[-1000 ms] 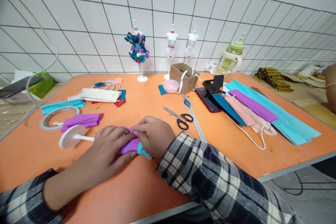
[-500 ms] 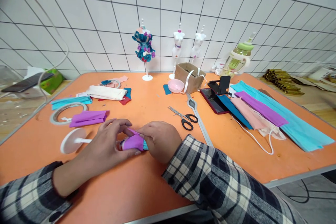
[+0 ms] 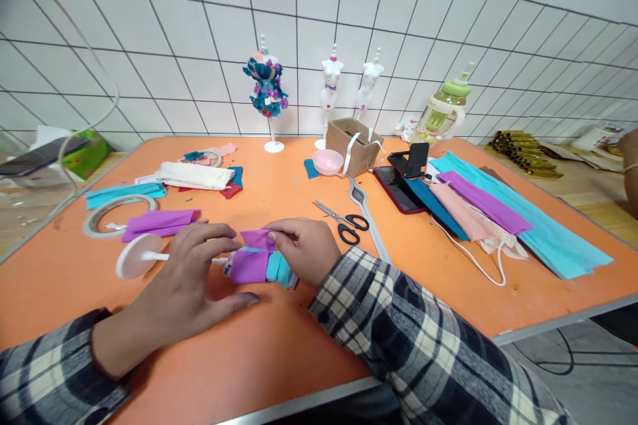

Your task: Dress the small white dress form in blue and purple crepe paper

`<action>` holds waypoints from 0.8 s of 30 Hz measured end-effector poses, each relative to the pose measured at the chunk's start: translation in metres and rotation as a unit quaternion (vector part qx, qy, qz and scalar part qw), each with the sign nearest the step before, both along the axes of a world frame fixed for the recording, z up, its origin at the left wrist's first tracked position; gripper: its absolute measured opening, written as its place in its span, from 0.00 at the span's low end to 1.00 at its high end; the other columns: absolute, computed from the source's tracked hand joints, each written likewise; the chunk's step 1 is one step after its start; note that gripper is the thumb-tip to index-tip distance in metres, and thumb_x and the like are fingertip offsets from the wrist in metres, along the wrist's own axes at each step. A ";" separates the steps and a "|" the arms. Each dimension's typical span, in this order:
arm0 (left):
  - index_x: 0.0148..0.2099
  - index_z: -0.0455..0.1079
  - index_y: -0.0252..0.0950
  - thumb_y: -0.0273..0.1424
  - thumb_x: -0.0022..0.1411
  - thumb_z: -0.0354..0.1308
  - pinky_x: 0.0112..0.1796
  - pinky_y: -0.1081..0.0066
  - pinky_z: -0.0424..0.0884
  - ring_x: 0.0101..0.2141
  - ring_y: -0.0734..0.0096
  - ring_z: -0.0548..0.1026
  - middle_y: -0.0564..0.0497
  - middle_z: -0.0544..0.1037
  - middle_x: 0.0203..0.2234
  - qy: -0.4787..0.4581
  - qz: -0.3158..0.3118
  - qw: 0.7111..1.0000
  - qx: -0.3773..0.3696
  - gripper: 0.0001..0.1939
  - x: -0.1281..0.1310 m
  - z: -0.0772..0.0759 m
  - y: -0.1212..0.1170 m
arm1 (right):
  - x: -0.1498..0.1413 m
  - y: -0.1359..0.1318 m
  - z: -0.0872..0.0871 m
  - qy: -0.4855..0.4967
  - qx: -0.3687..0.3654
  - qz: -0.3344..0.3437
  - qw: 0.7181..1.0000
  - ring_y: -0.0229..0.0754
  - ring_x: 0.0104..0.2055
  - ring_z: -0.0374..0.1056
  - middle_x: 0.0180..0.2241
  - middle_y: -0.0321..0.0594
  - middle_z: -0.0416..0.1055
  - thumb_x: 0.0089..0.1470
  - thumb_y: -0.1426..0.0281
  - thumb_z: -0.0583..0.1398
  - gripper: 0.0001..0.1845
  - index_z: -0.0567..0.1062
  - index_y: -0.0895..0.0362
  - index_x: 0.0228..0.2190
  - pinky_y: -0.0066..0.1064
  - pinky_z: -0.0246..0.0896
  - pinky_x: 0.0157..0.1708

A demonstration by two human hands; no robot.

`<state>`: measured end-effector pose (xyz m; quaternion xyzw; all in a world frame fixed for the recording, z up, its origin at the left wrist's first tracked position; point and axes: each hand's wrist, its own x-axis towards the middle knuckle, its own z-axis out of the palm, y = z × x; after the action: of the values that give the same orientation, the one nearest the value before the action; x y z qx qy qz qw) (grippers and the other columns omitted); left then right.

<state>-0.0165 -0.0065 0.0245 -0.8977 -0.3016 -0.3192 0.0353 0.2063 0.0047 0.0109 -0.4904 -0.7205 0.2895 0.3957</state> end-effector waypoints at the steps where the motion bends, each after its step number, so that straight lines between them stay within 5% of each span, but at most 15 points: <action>1: 0.52 0.65 0.39 0.41 0.61 0.63 0.49 0.53 0.67 0.46 0.53 0.72 0.43 0.74 0.44 0.014 -0.010 1.000 -0.009 0.20 -0.001 0.002 0.000 | 0.001 0.004 -0.002 0.022 -0.015 -0.015 1.000 0.41 0.41 0.76 0.39 0.39 0.81 0.60 0.70 0.57 0.13 0.81 0.54 0.41 0.33 0.68 0.44; 6: 0.48 0.72 0.40 0.38 0.68 0.55 0.45 0.57 0.68 0.42 0.57 0.74 0.48 0.80 0.39 0.104 -0.021 0.991 -0.079 0.11 -0.002 0.002 0.011 | 0.009 0.009 0.004 0.004 0.091 -0.130 0.987 0.44 0.48 0.70 0.48 0.46 0.75 0.57 0.72 0.58 0.16 0.75 0.57 0.47 0.36 0.66 0.44; 8: 0.50 0.72 0.40 0.39 0.68 0.54 0.46 0.57 0.69 0.43 0.57 0.75 0.47 0.79 0.42 0.105 -0.012 0.988 -0.117 0.13 -0.002 -0.001 0.014 | 0.007 0.003 0.010 -0.073 0.125 -0.079 0.986 0.44 0.42 0.69 0.38 0.43 0.76 0.58 0.68 0.59 0.08 0.78 0.56 0.37 0.37 0.63 0.45; 13: 0.58 0.65 0.38 0.39 0.68 0.54 0.46 0.61 0.72 0.46 0.58 0.75 0.44 0.77 0.47 0.060 0.004 0.982 -0.182 0.19 0.000 -0.008 0.013 | -0.004 -0.008 0.009 -0.211 0.045 -0.040 0.976 0.46 0.40 0.67 0.33 0.41 0.72 0.57 0.55 0.63 0.16 0.79 0.55 0.28 0.39 0.58 0.44; 24: 0.57 0.63 0.37 0.42 0.68 0.54 0.44 0.60 0.73 0.45 0.57 0.75 0.44 0.77 0.47 0.040 0.011 0.981 -0.189 0.21 0.000 -0.010 0.013 | -0.002 -0.003 0.003 -0.127 0.031 0.017 0.991 0.45 0.44 0.69 0.38 0.39 0.76 0.51 0.62 0.69 0.09 0.82 0.52 0.34 0.39 0.59 0.48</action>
<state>-0.0162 0.0063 0.0148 -0.8969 -0.3648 -0.2199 -0.1192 0.2042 0.0013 0.0138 -0.4981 -0.7818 0.2090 0.3115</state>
